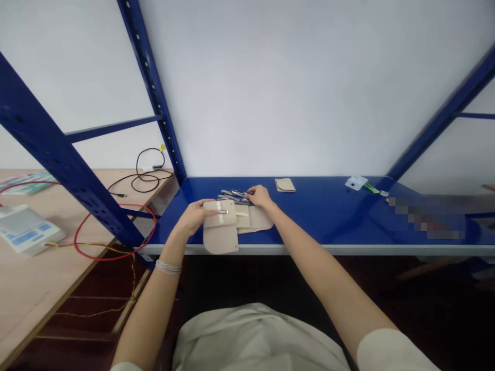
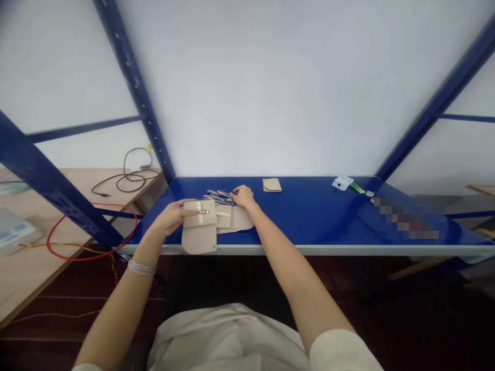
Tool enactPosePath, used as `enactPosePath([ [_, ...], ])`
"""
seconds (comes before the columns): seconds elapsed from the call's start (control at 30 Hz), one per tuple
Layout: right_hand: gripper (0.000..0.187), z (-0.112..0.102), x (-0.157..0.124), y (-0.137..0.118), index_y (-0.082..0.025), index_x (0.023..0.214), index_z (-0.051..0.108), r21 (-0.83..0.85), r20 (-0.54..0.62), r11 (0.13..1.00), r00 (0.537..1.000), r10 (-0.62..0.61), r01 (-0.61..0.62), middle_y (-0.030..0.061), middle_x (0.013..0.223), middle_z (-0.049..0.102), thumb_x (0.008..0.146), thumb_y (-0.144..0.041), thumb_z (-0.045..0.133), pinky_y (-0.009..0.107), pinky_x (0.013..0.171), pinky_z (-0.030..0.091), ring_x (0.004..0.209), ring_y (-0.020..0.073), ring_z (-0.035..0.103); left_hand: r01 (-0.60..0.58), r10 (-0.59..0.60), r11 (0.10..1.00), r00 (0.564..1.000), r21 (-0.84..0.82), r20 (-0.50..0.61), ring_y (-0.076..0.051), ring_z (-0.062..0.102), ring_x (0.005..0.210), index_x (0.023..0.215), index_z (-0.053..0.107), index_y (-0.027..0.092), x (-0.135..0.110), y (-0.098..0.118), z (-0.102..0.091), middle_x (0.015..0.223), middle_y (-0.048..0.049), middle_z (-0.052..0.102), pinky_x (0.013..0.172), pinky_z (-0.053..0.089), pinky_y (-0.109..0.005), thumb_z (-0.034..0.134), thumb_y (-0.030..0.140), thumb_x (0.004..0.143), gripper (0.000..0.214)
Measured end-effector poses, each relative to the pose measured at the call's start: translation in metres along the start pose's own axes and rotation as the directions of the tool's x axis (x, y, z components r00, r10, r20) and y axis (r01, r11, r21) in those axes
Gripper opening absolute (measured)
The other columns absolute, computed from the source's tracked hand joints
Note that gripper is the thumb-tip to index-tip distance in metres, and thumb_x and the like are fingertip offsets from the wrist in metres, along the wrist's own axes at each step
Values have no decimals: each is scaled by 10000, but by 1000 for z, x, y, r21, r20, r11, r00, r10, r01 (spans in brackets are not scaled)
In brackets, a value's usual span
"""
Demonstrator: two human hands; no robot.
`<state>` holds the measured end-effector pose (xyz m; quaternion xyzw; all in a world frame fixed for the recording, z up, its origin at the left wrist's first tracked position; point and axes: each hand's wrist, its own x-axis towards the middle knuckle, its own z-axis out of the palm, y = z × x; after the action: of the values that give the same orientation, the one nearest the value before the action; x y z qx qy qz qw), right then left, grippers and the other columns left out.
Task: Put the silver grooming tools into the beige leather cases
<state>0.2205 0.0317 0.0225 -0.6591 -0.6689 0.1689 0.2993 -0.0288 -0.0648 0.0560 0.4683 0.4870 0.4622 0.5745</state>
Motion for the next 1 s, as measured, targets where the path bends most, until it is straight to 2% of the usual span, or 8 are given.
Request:
enactPosePath([
  [0.1,170,4,1,-4,-172,921,769,22,-10,1000,1000,-8,8,95,959,754,784,-194,671,309,896,499,968,233,685,-15,14,999,1000,-42,-4,-230,679,835,1026,664,122,6,-7,2,890,-79,732,819,516,-355,871,206,452,616],
  [0.23,162,-2,-8,-5,-148,912,752,266,-117,954,987,-111,139,96,943,752,774,-186,675,311,864,519,892,205,690,-89,88,996,996,-10,-17,-224,674,853,977,682,117,11,-16,4,914,-76,735,860,501,-354,866,210,458,559],
  [0.4,319,-4,-27,-17,-139,967,707,682,-64,715,987,-149,152,67,854,729,665,-230,758,305,747,547,771,173,680,-133,133,991,991,19,0,-217,669,822,973,684,120,13,-21,10,900,-74,736,823,502,-348,854,225,482,530],
  [0.5,411,-3,-41,-29,-158,1021,681,775,-13,609,968,-249,167,35,785,704,650,-311,769,293,673,538,699,161,665,-145,145,989,989,35,2,-210,664,813,979,688,125,13,-23,13,891,-69,733,800,500,-332,848,236,494,523],
  [0.6,304,-4,-53,-43,-165,901,672,697,-21,678,951,-307,234,30,721,695,658,-322,764,296,648,525,682,176,668,-153,154,986,988,61,-13,-202,656,781,965,693,122,13,-24,15,862,-64,727,753,497,-314,834,283,532,482],
  [0.77,204,-12,-62,-58,-175,817,670,384,-38,852,928,-370,356,33,765,711,674,-277,774,281,668,491,702,169,659,-185,194,975,979,121,-59,-192,640,731,938,708,118,11,-23,17,824,-66,723,683,483,-285,815,353,571,449],
  [0.87,146,-16,-63,-58,-186,839,696,255,23,884,911,-412,393,27,806,708,721,-252,751,276,685,466,725,160,635,-193,207,970,975,144,-83,-195,638,717,937,717,116,11,-23,18,817,-74,724,656,478,-282,800,405,594,456],
  [1.0,46,-15,-63,-52,-181,785,708,104,49,838,839,-542,535,53,885,666,796,-225,699,294,748,440,796,167,589,-198,220,964,968,176,-117,-194,632,709,910,727,115,13,-25,18,803,-76,723,642,472,-279,795,430,600,447],
])
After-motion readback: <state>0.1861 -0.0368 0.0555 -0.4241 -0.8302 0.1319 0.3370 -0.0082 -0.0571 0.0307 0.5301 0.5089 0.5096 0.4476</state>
